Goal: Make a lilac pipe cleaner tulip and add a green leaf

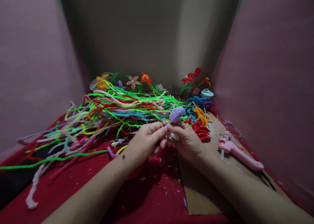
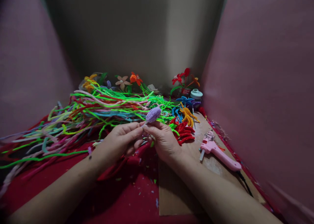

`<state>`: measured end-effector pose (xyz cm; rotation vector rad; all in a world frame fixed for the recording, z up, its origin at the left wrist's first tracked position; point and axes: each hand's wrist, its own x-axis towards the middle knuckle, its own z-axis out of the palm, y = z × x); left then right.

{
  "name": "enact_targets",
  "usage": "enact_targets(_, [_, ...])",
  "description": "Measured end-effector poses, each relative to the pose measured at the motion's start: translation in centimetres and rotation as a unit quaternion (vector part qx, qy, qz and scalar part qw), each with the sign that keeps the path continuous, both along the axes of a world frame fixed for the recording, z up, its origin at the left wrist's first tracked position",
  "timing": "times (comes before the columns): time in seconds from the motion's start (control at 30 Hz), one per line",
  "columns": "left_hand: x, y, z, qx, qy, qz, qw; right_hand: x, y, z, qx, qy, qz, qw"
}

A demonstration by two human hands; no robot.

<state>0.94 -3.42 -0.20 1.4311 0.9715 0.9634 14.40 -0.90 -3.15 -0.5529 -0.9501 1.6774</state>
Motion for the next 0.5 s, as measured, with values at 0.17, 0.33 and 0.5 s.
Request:
enact_targets(0.17, [0.4,-0.1,-1.0,0.257,0.263,0.116,0.923,0.0,-0.1,-0.1,0.005,0.005,-0.029,1.0])
enact_targets(0.33, [0.3,-0.1,-1.4,0.295,0.295,0.128,0.9,0.2,0.2,-0.5,0.016,-0.033,-0.041,0.998])
enact_targets(0.5, [0.2,-0.2,-0.5,0.22,0.2,0.107,0.949,0.3,0.0,-0.4,0.02,-0.031,-0.019,0.999])
